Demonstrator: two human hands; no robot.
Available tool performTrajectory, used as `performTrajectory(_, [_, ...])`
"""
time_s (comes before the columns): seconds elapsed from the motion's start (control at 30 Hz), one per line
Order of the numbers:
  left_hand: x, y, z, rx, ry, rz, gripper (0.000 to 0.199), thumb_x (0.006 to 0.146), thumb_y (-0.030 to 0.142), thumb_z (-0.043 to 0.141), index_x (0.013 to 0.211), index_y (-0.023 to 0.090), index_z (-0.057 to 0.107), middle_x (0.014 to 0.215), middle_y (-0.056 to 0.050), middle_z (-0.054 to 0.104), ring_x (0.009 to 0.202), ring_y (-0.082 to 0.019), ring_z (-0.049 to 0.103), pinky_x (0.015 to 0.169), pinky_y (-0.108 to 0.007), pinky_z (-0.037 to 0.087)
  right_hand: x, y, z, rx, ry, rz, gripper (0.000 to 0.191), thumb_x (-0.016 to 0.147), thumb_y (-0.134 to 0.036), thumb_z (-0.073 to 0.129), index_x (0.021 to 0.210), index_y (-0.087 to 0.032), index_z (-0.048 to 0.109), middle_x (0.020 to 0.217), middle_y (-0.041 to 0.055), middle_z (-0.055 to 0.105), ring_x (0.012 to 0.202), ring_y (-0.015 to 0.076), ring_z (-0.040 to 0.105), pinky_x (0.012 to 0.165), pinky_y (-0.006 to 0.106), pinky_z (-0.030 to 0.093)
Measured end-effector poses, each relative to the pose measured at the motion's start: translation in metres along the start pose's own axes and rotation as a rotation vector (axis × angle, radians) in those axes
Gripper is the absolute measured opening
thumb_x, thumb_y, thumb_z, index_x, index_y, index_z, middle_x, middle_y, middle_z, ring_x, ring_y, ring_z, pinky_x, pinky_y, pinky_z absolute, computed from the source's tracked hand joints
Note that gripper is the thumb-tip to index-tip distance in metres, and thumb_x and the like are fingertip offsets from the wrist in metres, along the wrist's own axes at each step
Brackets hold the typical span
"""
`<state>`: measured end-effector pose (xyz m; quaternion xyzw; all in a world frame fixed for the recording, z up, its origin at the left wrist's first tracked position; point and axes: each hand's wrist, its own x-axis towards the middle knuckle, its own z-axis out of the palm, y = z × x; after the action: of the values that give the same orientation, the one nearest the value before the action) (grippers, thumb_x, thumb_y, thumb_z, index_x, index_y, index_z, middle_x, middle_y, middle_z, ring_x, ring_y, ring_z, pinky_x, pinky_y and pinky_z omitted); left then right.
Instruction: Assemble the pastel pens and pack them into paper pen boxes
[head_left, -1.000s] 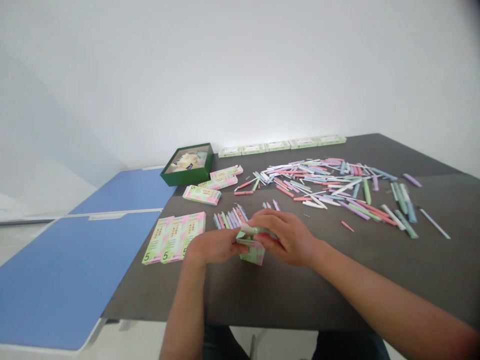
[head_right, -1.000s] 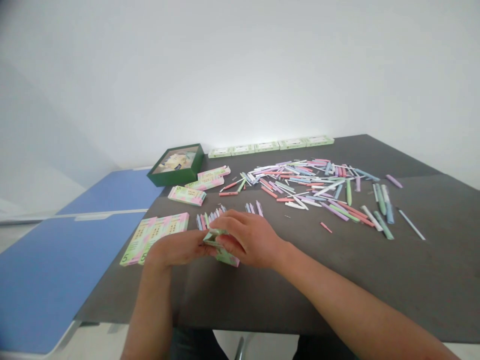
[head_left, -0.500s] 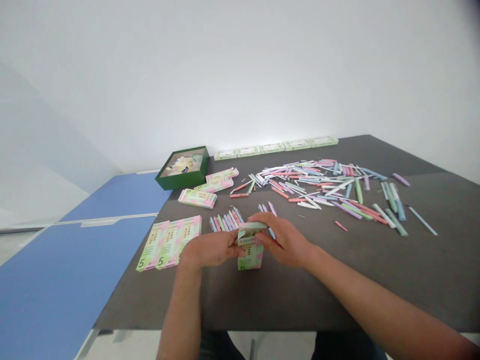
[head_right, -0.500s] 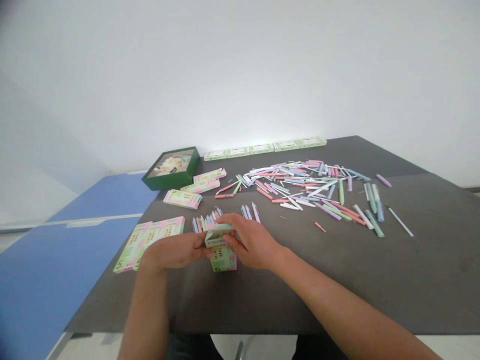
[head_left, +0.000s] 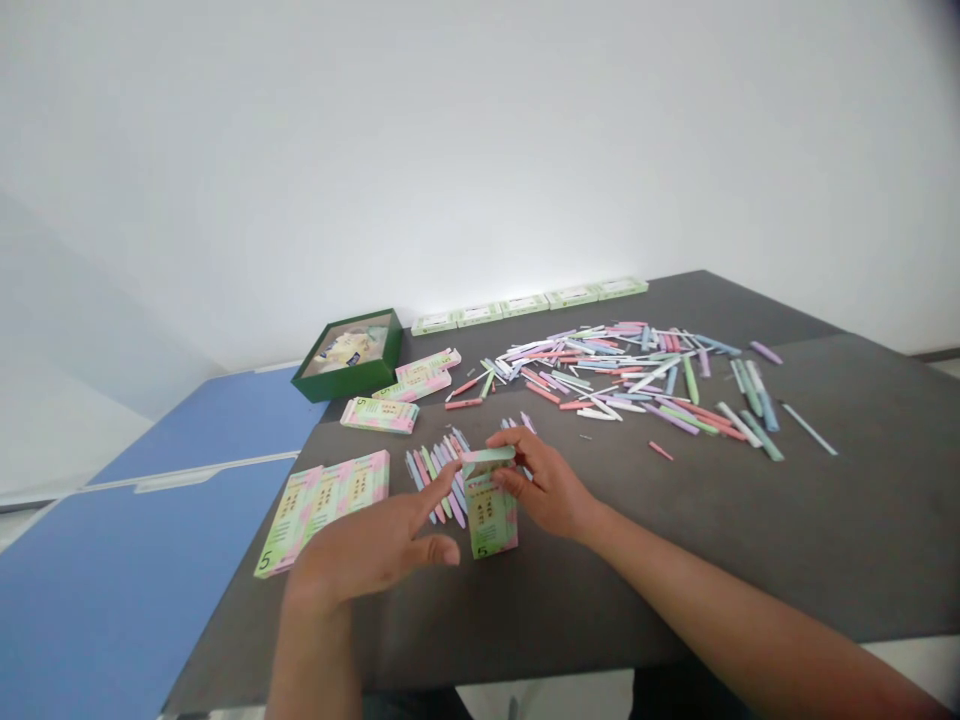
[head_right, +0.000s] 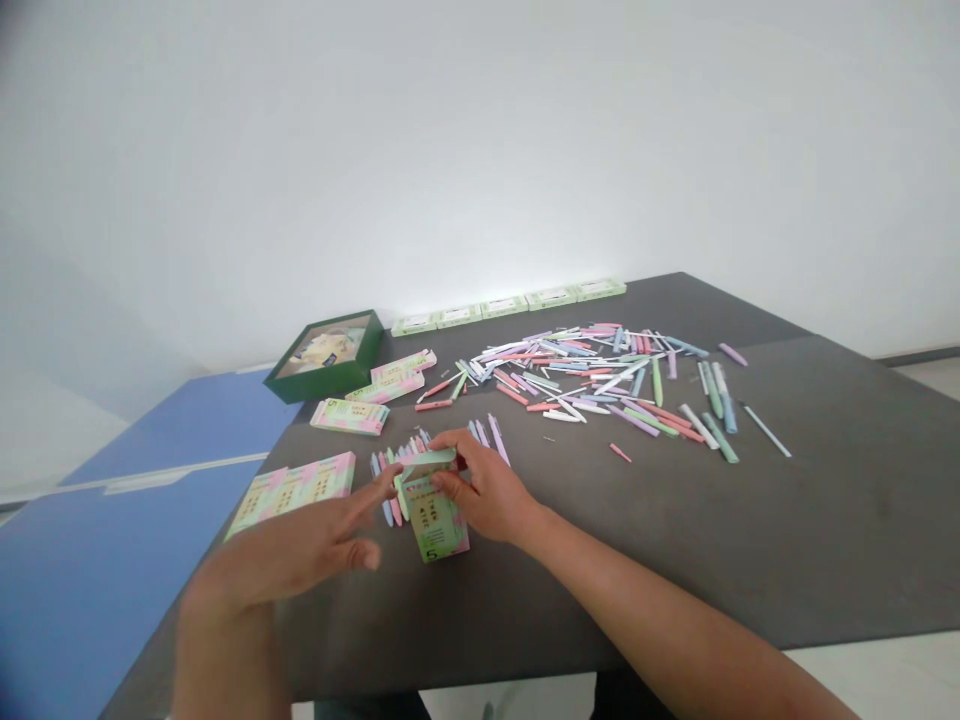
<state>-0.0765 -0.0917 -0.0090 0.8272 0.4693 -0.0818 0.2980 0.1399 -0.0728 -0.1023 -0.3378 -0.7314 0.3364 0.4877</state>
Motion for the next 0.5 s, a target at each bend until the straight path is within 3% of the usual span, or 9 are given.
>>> performTrajectory(0.07, [-0.015,0.003,0.004,-0.01,-0.011,-0.039,0.084,0.084,0.059,0.046,0.145,0.02,0.004,0.138,-0.015,0.041,0.111,-0.032,0.052,0.087,-0.035,0.041,0.001,0.002,-0.001,0.01,0.009,0.004,0.028,0.083,-0.02,0.053,0.11,-0.02,0.046,0.087,0.0017,0.052,0.072,0.0132,0.05,0.064,0.025,0.041])
performTrajectory(0.17, [-0.027,0.011,0.01,-0.003,0.003,-0.043,0.09,0.08,0.057,0.053,0.145,0.026,-0.001,0.145,-0.01,0.029,0.118,-0.033,0.045,0.092,-0.037,0.038,0.0,0.004,0.001,0.052,0.0,-0.016,0.028,0.083,-0.02,0.054,0.11,-0.02,0.046,0.092,0.0027,0.053,0.076,0.0138,0.051,0.068,0.026,0.042])
performTrajectory(0.37, [-0.024,0.026,0.018,0.016,-0.035,-0.12,0.088,0.079,0.046,0.058,0.145,0.02,0.006,0.142,-0.013,0.034,0.115,-0.032,0.048,0.092,-0.039,0.038,-0.008,-0.002,0.007,0.156,-0.053,-0.043,0.025,0.086,-0.029,0.05,0.11,-0.019,0.048,0.092,0.0039,0.055,0.077,0.0146,0.052,0.068,0.026,0.043])
performTrajectory(0.5, [-0.025,0.026,0.023,-0.006,-0.026,-0.156,0.084,0.077,0.041,0.059,0.144,0.024,0.012,0.137,-0.011,0.044,0.112,-0.032,0.051,0.087,-0.037,0.041,-0.011,-0.007,0.006,0.251,-0.061,-0.086,0.029,0.092,-0.035,0.038,0.111,-0.017,0.051,0.092,0.0056,0.057,0.079,0.0152,0.055,0.069,0.027,0.043])
